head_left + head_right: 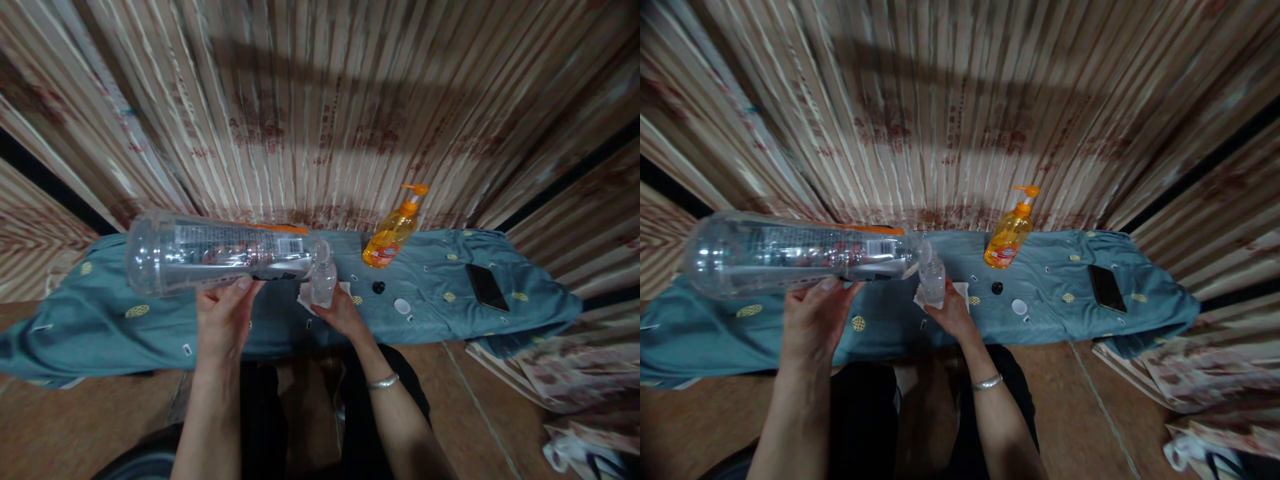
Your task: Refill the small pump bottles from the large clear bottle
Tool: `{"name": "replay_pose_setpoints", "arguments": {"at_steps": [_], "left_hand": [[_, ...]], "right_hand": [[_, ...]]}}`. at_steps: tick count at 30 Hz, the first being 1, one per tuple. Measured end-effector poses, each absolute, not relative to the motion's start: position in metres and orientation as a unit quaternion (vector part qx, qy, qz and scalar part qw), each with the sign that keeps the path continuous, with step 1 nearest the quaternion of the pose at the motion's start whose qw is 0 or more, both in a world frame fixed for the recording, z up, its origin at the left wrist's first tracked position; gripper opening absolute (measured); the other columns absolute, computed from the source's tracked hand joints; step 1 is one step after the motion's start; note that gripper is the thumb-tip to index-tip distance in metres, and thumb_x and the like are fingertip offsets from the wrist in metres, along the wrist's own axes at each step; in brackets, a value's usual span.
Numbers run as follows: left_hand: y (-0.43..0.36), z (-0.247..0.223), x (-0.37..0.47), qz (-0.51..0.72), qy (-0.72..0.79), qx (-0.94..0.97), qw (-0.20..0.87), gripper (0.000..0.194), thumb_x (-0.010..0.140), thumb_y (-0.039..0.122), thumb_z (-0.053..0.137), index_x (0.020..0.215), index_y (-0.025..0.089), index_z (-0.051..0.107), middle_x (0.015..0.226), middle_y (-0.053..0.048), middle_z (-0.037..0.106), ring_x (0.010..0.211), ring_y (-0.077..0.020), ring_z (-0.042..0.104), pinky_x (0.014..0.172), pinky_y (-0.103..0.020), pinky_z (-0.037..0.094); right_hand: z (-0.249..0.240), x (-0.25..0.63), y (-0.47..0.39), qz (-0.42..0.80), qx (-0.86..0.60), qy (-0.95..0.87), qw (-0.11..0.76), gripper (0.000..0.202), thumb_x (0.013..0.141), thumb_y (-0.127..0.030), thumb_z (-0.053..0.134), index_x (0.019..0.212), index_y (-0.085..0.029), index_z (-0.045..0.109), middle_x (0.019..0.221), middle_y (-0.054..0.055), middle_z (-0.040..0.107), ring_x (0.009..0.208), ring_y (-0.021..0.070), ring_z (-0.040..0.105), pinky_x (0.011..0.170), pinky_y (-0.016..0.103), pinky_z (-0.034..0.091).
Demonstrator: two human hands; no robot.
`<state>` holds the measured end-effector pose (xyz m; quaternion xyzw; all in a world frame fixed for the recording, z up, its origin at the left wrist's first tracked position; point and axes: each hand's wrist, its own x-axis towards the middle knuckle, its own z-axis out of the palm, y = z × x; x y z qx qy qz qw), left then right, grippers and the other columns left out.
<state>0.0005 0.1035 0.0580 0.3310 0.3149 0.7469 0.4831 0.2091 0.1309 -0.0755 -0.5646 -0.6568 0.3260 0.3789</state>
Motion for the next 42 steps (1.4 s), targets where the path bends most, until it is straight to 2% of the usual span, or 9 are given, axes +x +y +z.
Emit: {"name": "replay_pose_setpoints", "arguments": {"at_steps": [6, 17, 30, 42], "left_hand": [[0.104, 0.0577, -0.0002, 0.753, 0.321, 0.329, 0.471, 0.065, 0.056, 0.032, 0.103, 0.114, 0.03, 0.075, 0.115, -0.007, 0.082, 0.119, -0.0342, 0.076, 0.096, -0.049, 0.064], [0.1021, 0.0588, 0.0006, 0.747, 0.333, 0.324, 0.475, 0.064, 0.054, 0.034, 0.105, 0.111, 0.032, 0.076, 0.108, -0.005, 0.082, 0.122, -0.0363, 0.074, 0.1, -0.053, 0.063], [0.1029, 0.0598, 0.0021, 0.754, 0.32, 0.33, 0.469, 0.066, 0.055, 0.034, 0.104, 0.114, 0.029, 0.075, 0.112, -0.007, 0.082, 0.115, -0.0335, 0.077, 0.098, -0.049, 0.063], [0.1028, 0.0574, 0.0013, 0.751, 0.326, 0.326, 0.473, 0.064, 0.055, 0.034, 0.105, 0.112, 0.032, 0.076, 0.108, -0.005, 0.082, 0.122, -0.0353, 0.074, 0.101, -0.052, 0.062]], "right_hand": [[-0.0738, 0.2087, 0.1304, 0.329, -0.563, -0.657, 0.378, 0.068, 0.081, -0.019, 0.08, 0.145, -0.018, 0.057, 0.133, 0.014, 0.079, 0.122, 0.0327, 0.077, 0.106, 0.046, 0.06], [-0.0742, 0.2095, 0.1312, 0.324, -0.576, -0.655, 0.367, 0.068, 0.08, -0.02, 0.081, 0.144, -0.019, 0.057, 0.133, 0.014, 0.078, 0.123, 0.0343, 0.076, 0.107, 0.049, 0.06], [-0.0721, 0.2089, 0.1302, 0.334, -0.562, -0.656, 0.378, 0.074, 0.08, -0.018, 0.08, 0.15, -0.017, 0.055, 0.137, 0.015, 0.077, 0.127, 0.0337, 0.075, 0.11, 0.048, 0.059], [-0.0752, 0.2095, 0.1311, 0.33, -0.563, -0.654, 0.381, 0.073, 0.08, -0.018, 0.081, 0.148, -0.02, 0.056, 0.138, 0.014, 0.077, 0.128, 0.0337, 0.075, 0.111, 0.049, 0.059]]}}
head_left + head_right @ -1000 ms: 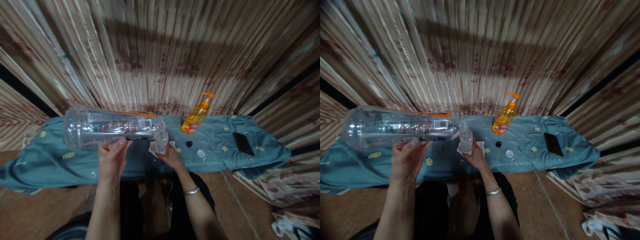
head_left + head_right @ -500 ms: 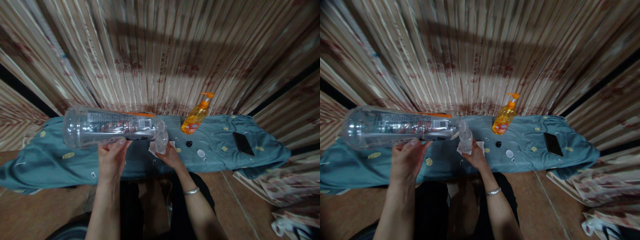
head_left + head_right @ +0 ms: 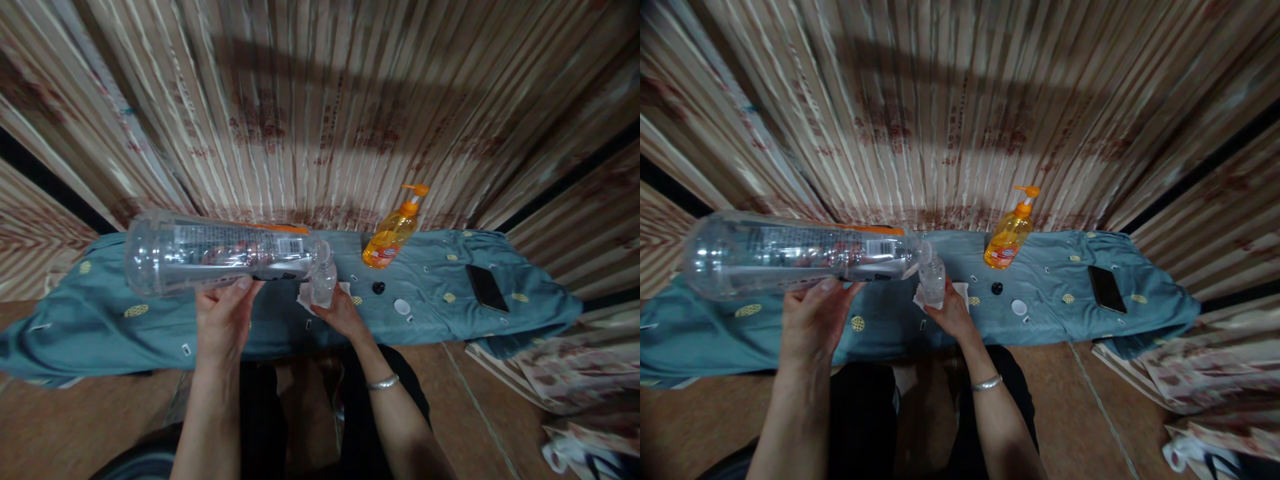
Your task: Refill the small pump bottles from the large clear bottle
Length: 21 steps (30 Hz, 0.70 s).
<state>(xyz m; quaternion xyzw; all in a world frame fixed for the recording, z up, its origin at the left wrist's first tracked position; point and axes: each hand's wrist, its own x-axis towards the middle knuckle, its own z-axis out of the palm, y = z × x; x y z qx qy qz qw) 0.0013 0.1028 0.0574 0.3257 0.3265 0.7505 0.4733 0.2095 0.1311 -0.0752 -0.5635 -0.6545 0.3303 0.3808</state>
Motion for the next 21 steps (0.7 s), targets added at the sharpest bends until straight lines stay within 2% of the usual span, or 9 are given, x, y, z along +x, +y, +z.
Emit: {"name": "replay_pose_setpoints", "arguments": {"at_steps": [8, 16, 21], "left_hand": [[0.1032, 0.0576, 0.0005, 0.751, 0.33, 0.323, 0.471, 0.068, 0.052, 0.035, 0.106, 0.112, 0.032, 0.076, 0.104, -0.005, 0.082, 0.121, -0.0355, 0.075, 0.101, -0.052, 0.063], [0.1046, 0.0554, 0.0009, 0.76, 0.316, 0.324, 0.466, 0.069, 0.056, 0.032, 0.104, 0.119, 0.029, 0.076, 0.115, -0.009, 0.082, 0.12, -0.0366, 0.076, 0.104, -0.056, 0.061], [0.105, 0.0553, 0.0012, 0.759, 0.315, 0.322, 0.47, 0.066, 0.056, 0.032, 0.103, 0.117, 0.028, 0.077, 0.112, -0.01, 0.083, 0.121, -0.0378, 0.076, 0.104, -0.057, 0.061]], "right_hand": [[-0.0751, 0.2101, 0.1315, 0.327, -0.573, -0.656, 0.367, 0.073, 0.08, -0.02, 0.082, 0.148, -0.017, 0.057, 0.134, 0.016, 0.078, 0.125, 0.0354, 0.076, 0.109, 0.05, 0.06], [-0.0784, 0.2116, 0.1322, 0.324, -0.565, -0.663, 0.369, 0.073, 0.081, -0.021, 0.081, 0.149, -0.019, 0.056, 0.138, 0.015, 0.077, 0.129, 0.0349, 0.074, 0.112, 0.053, 0.058], [-0.0769, 0.2108, 0.1317, 0.341, -0.556, -0.656, 0.38, 0.07, 0.082, -0.022, 0.081, 0.147, -0.02, 0.058, 0.137, 0.013, 0.078, 0.126, 0.0329, 0.076, 0.113, 0.051, 0.057]]}}
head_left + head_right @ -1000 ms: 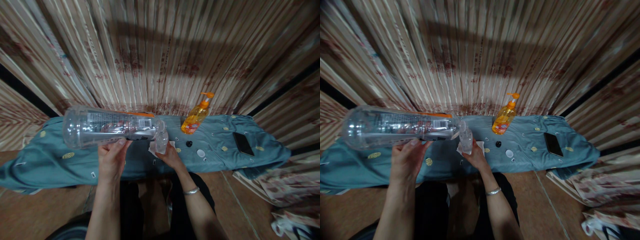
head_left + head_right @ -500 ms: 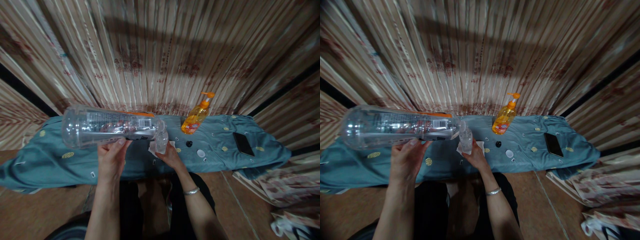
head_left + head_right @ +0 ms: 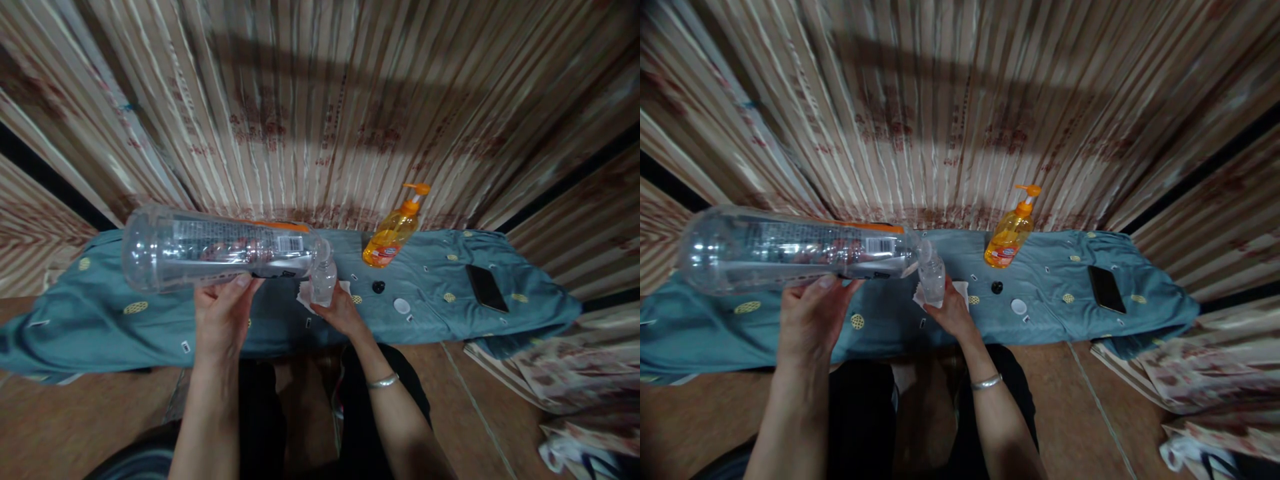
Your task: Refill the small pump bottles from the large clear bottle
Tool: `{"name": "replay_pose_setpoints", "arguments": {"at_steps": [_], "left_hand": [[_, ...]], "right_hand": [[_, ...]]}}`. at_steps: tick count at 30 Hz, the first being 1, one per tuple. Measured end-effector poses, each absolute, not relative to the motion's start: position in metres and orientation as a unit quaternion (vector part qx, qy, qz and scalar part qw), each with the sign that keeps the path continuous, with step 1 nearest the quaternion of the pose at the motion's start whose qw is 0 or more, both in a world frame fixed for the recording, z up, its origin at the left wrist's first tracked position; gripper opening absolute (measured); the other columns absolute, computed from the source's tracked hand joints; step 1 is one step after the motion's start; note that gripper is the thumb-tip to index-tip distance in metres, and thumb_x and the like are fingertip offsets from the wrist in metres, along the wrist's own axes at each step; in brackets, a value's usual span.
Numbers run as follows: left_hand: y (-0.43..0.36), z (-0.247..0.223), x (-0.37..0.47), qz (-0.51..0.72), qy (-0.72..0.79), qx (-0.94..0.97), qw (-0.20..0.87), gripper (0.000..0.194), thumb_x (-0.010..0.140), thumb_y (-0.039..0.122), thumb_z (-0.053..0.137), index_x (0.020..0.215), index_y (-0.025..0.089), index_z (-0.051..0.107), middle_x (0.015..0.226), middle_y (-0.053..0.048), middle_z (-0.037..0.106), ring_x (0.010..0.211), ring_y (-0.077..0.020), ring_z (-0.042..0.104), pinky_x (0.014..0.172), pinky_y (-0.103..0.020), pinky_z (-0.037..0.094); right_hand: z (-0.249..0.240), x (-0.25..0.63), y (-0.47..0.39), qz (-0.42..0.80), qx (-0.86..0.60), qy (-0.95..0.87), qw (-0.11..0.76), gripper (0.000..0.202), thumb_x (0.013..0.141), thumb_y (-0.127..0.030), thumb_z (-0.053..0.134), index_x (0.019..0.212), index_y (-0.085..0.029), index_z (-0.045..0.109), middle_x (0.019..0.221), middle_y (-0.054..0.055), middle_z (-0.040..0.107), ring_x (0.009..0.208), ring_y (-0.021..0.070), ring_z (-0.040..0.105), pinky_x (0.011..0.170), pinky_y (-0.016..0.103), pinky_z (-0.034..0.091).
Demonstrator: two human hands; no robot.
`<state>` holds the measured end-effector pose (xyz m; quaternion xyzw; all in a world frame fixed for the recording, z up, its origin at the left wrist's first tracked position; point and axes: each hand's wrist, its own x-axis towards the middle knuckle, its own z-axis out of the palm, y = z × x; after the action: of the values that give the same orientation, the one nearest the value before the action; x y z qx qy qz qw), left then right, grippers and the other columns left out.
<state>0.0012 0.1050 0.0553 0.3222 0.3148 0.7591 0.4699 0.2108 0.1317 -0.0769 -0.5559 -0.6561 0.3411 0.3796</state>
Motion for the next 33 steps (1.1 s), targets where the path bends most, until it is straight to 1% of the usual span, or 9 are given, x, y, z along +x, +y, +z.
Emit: {"name": "replay_pose_setpoints", "arguments": {"at_steps": [4, 7, 12, 17, 21, 24, 26, 30, 33], "left_hand": [[0.104, 0.056, 0.001, 0.754, 0.323, 0.32, 0.474, 0.063, 0.055, 0.033, 0.104, 0.112, 0.028, 0.077, 0.106, -0.008, 0.083, 0.122, -0.0384, 0.075, 0.104, -0.057, 0.061], [0.103, 0.056, 0.0, 0.754, 0.327, 0.32, 0.471, 0.063, 0.055, 0.034, 0.105, 0.111, 0.029, 0.076, 0.106, -0.007, 0.083, 0.125, -0.0386, 0.074, 0.105, -0.058, 0.06], [0.103, 0.059, 0.002, 0.751, 0.33, 0.322, 0.473, 0.062, 0.054, 0.034, 0.104, 0.108, 0.027, 0.075, 0.108, -0.008, 0.083, 0.129, -0.0401, 0.072, 0.106, -0.057, 0.06], [0.103, 0.06, 0.003, 0.754, 0.345, 0.305, 0.469, 0.064, 0.049, 0.032, 0.105, 0.105, 0.025, 0.075, 0.106, -0.008, 0.082, 0.122, -0.038, 0.075, 0.101, -0.052, 0.062], [0.104, 0.058, 0.002, 0.752, 0.353, 0.303, 0.467, 0.066, 0.047, 0.035, 0.106, 0.105, 0.024, 0.076, 0.101, -0.007, 0.082, 0.112, -0.0347, 0.077, 0.095, -0.048, 0.064], [0.106, 0.058, 0.002, 0.751, 0.36, 0.302, 0.464, 0.065, 0.046, 0.035, 0.105, 0.103, 0.024, 0.076, 0.094, -0.005, 0.082, 0.102, -0.0307, 0.079, 0.091, -0.044, 0.065], [0.106, 0.059, 0.003, 0.751, 0.359, 0.304, 0.464, 0.061, 0.047, 0.034, 0.105, 0.1, 0.025, 0.077, 0.09, -0.003, 0.082, 0.097, -0.0286, 0.079, 0.089, -0.042, 0.065], [0.107, 0.06, 0.003, 0.752, 0.355, 0.307, 0.464, 0.053, 0.047, 0.032, 0.104, 0.091, 0.025, 0.077, 0.078, 0.0, 0.079, 0.086, -0.0245, 0.078, 0.084, -0.039, 0.067], [0.108, 0.059, 0.003, 0.756, 0.356, 0.303, 0.459, 0.049, 0.048, 0.032, 0.104, 0.087, 0.024, 0.076, 0.072, 0.002, 0.076, 0.079, -0.0219, 0.077, 0.083, -0.038, 0.067]], "right_hand": [[-0.075, 0.21, 0.131, 0.342, -0.555, -0.654, 0.383, 0.069, 0.082, -0.019, 0.08, 0.147, -0.019, 0.057, 0.134, 0.013, 0.079, 0.123, 0.0326, 0.077, 0.111, 0.049, 0.059], [-0.075, 0.209, 0.131, 0.342, -0.567, -0.646, 0.38, 0.071, 0.081, -0.019, 0.082, 0.148, -0.02, 0.057, 0.13, 0.013, 0.08, 0.12, 0.0326, 0.078, 0.108, 0.049, 0.06], [-0.075, 0.209, 0.131, 0.343, -0.565, -0.648, 0.38, 0.075, 0.081, -0.02, 0.084, 0.15, -0.019, 0.055, 0.134, 0.014, 0.079, 0.123, 0.0339, 0.077, 0.109, 0.05, 0.06], [-0.073, 0.21, 0.132, 0.341, -0.549, -0.656, 0.389, 0.074, 0.079, -0.018, 0.085, 0.147, -0.018, 0.059, 0.143, 0.015, 0.075, 0.131, 0.0335, 0.073, 0.117, 0.049, 0.056], [-0.071, 0.211, 0.13, 0.348, -0.559, -0.653, 0.375, 0.075, 0.08, -0.019, 0.084, 0.15, -0.019, 0.056, 0.139, 0.014, 0.077, 0.13, 0.0346, 0.074, 0.114, 0.051, 0.057], [-0.071, 0.211, 0.13, 0.341, -0.562, -0.65, 0.38, 0.076, 0.08, -0.019, 0.084, 0.151, -0.022, 0.056, 0.141, 0.012, 0.076, 0.131, 0.0356, 0.073, 0.113, 0.052, 0.058], [-0.072, 0.21, 0.13, 0.341, -0.566, -0.645, 0.384, 0.084, 0.079, -0.02, 0.085, 0.156, -0.023, 0.052, 0.143, 0.013, 0.075, 0.131, 0.0369, 0.073, 0.113, 0.052, 0.058], [-0.077, 0.21, 0.132, 0.349, -0.575, -0.635, 0.38, 0.107, 0.076, -0.023, 0.088, 0.168, -0.021, 0.034, 0.143, 0.016, 0.075, 0.128, 0.0399, 0.074, 0.111, 0.055, 0.059], [-0.082, 0.211, 0.133, 0.345, -0.562, -0.641, 0.392, 0.112, 0.075, -0.026, 0.09, 0.17, -0.022, 0.031, 0.145, 0.015, 0.074, 0.13, 0.0392, 0.073, 0.114, 0.055, 0.057]]}}
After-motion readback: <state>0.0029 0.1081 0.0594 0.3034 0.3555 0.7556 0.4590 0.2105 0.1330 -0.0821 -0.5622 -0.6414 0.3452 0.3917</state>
